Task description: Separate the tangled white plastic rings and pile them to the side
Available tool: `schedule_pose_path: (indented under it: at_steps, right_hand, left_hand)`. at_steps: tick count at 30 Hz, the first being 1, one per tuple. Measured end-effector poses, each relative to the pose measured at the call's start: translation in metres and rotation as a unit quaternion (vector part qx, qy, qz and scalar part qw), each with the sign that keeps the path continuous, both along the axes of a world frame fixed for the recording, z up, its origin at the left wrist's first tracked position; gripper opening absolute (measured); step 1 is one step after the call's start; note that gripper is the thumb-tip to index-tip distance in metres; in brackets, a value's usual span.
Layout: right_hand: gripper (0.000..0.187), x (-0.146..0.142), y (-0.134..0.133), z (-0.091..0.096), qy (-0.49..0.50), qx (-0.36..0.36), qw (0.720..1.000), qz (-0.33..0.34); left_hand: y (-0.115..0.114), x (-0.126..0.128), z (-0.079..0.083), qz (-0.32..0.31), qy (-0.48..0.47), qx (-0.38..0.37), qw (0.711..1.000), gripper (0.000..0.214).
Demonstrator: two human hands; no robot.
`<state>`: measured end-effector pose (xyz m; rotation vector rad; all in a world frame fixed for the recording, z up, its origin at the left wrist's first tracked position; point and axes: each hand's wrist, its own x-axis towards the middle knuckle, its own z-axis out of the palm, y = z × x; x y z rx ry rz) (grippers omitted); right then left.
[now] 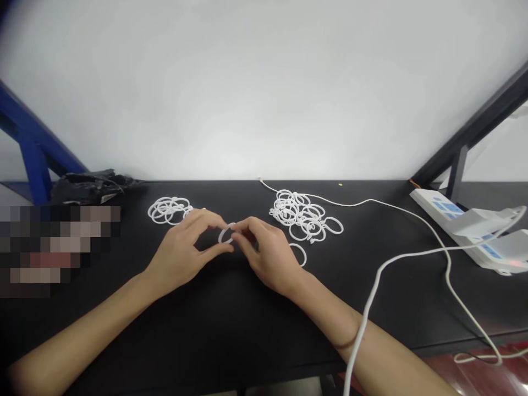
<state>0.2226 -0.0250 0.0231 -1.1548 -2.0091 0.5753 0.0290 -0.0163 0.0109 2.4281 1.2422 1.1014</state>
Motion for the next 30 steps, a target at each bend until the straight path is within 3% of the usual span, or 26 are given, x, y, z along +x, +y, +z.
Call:
schedule_pose_path:
  at_steps: [3,6,14,20,27,30]
  right_hand:
    - [0.008,0.004,0.001,0.0,-0.008,0.023,0.999,0.028]
    - [0.008,0.006,0.003,-0.001,-0.012,0.04,0.998,0.049]
    - [0.008,0.003,-0.001,0.003,0.013,0.026,0.999,0.021]
    - [0.009,0.002,0.003,-0.001,0.007,0.062,0.998,0.019]
    - [0.013,0.002,0.003,0.0,0.012,0.047,0.999,0.017]
    - [0.014,0.004,0.005,0.0,-0.026,0.052,0.998,-0.001]
  left_hand:
    - [0.001,-0.002,0.0,-0.002,0.036,-0.069,0.997,0.047]
    - [0.002,-0.004,0.0,-0.025,0.061,-0.11,0.992,0.047]
    - [0.004,-0.006,-0.001,-0.055,0.052,-0.032,0.997,0.042]
    - [0.005,-0.007,0.0,0.0,0.037,-0.073,0.997,0.053]
    - [0.003,-0.003,0.001,-0.01,0.025,-0.08,0.996,0.045]
    - [0.013,-0.007,-0.002,0.042,0.043,-0.04,0.997,0.034]
